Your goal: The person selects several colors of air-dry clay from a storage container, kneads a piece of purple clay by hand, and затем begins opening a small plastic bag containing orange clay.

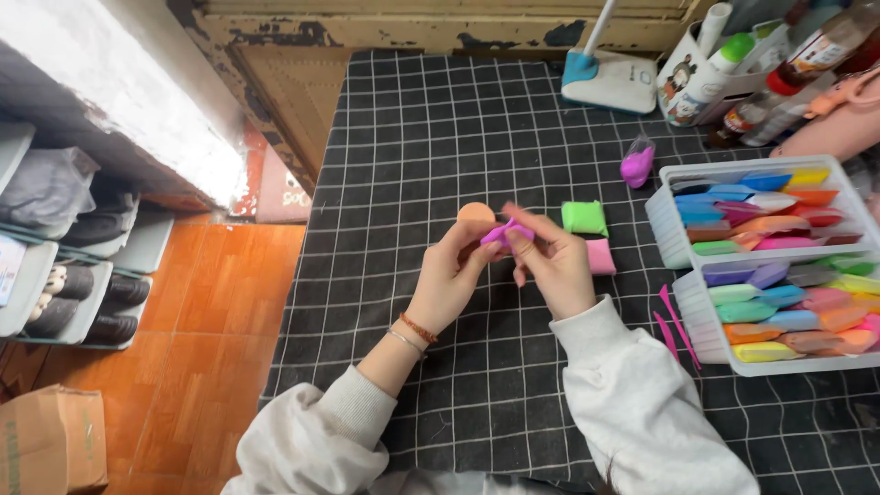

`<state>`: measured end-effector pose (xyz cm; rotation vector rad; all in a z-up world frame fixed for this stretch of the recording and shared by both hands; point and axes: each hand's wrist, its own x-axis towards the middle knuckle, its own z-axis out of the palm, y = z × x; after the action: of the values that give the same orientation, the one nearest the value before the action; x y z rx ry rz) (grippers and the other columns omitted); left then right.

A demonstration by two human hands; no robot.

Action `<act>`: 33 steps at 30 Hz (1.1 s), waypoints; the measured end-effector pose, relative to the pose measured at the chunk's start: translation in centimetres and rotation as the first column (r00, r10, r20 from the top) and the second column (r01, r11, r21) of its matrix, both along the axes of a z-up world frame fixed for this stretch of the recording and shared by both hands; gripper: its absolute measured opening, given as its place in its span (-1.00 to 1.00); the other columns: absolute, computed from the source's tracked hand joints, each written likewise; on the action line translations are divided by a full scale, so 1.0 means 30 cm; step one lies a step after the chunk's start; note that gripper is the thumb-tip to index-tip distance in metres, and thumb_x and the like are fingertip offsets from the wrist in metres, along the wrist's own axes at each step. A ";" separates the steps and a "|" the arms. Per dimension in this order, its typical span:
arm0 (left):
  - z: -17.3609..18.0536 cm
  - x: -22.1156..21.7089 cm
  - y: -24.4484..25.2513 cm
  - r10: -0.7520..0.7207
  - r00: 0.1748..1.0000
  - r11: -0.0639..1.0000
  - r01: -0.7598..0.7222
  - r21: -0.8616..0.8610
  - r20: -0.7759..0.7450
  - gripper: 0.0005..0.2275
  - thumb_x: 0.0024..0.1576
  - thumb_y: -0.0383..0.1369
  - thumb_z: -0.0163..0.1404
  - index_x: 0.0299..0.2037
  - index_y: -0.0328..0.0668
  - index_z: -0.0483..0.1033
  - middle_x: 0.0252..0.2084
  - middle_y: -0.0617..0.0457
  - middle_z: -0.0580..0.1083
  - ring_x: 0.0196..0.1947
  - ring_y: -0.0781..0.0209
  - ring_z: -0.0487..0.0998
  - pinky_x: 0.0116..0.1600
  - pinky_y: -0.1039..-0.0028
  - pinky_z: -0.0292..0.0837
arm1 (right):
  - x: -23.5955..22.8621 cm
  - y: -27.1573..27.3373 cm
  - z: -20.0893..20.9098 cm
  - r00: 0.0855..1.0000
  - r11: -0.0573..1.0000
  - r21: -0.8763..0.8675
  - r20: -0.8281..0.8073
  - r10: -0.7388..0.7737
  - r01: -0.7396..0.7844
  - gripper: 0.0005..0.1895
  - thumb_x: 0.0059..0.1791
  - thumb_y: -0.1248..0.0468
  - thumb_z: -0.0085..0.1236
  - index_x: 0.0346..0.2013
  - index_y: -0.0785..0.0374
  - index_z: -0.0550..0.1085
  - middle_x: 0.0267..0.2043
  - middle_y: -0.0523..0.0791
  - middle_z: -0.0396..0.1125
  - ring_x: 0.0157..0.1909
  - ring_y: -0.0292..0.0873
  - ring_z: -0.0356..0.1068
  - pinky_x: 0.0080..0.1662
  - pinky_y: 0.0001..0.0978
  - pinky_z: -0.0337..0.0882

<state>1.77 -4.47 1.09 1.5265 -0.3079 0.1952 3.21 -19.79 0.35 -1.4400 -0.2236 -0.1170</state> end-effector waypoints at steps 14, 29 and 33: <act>0.033 -0.009 0.001 0.123 0.984 0.987 -0.136 -0.088 -0.130 -0.86 0.14 -0.45 0.20 -0.29 -0.45 0.59 -0.38 -0.27 0.62 -0.48 0.21 0.67 -0.34 0.55 0.68 | 0.037 -0.032 -0.010 0.945 0.942 -0.206 0.248 -0.213 0.266 -0.88 -0.04 0.39 0.42 -0.24 0.34 0.64 -0.50 -0.08 0.33 -0.57 -0.28 0.40 -0.51 -0.49 0.49; -0.008 0.004 -0.009 0.024 0.980 0.969 -0.072 -0.235 -0.199 -0.74 0.25 -0.36 0.09 0.04 -0.41 0.53 -0.16 -0.27 0.60 -0.21 0.13 0.66 -0.03 0.38 0.65 | -0.065 0.026 0.090 0.946 0.986 -0.127 0.317 -0.066 0.111 -0.53 0.01 0.51 0.16 0.23 0.44 0.40 0.04 0.03 0.24 -0.26 -0.24 0.34 -0.36 -0.46 0.61; -0.065 0.014 -0.004 -0.035 0.981 0.965 -0.016 -0.261 -0.190 -0.83 0.23 -0.43 0.10 -0.12 -0.45 0.51 -0.31 -0.22 0.59 -0.39 0.19 0.67 -0.23 0.48 0.69 | -0.032 0.013 0.045 0.984 0.997 -0.024 0.162 0.078 -0.075 -0.60 0.05 0.40 0.18 0.18 0.41 0.45 -0.07 -0.05 0.28 -0.33 -0.30 0.36 -0.50 -0.54 0.55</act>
<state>2.19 -4.59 -0.87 1.2697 -0.1284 0.0751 2.26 -19.41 1.69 -1.4383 -0.4140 -0.1703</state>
